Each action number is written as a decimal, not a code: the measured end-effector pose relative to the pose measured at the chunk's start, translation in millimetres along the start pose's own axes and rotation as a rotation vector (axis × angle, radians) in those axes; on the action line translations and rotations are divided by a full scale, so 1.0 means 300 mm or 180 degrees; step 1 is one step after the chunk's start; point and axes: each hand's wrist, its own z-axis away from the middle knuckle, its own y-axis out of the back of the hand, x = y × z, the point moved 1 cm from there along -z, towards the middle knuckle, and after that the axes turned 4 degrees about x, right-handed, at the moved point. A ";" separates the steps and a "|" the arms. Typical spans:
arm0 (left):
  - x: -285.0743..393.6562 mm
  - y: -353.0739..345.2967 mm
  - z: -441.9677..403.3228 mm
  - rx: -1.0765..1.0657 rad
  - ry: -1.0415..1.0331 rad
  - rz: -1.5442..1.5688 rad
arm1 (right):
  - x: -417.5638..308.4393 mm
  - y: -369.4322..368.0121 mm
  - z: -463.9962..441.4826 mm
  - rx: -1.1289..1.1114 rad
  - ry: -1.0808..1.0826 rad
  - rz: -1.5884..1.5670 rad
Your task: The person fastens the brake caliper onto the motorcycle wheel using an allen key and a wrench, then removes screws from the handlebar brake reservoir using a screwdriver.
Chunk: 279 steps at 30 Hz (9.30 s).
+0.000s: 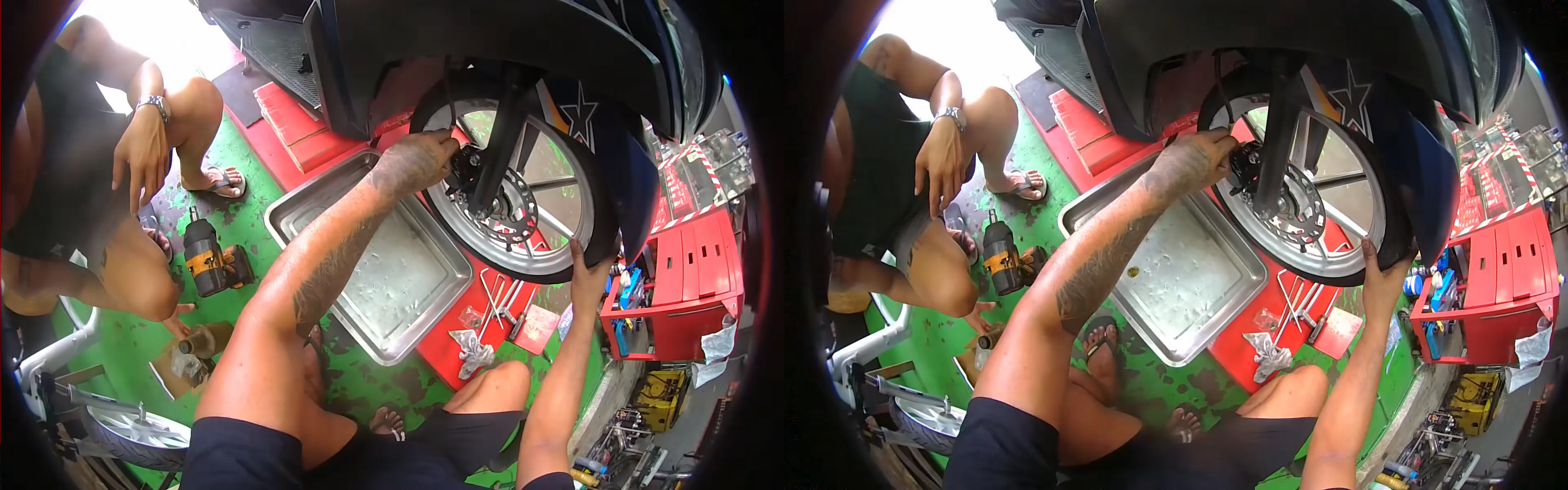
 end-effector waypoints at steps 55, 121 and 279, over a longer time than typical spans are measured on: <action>-0.022 -0.041 0.037 0.0451 0.0532 0.1447 | 0.051 -0.001 0.018 -0.0171 -0.0121 -0.0428; 0.003 -0.076 0.081 0.0424 0.1389 0.1854 | 0.002 0.013 -0.007 -0.0340 -0.0086 -0.0369; 0.869 2.347 -1.928 -0.0283 0.0589 0.0167 | -2.218 0.275 -1.529 -0.3099 0.0608 -0.2707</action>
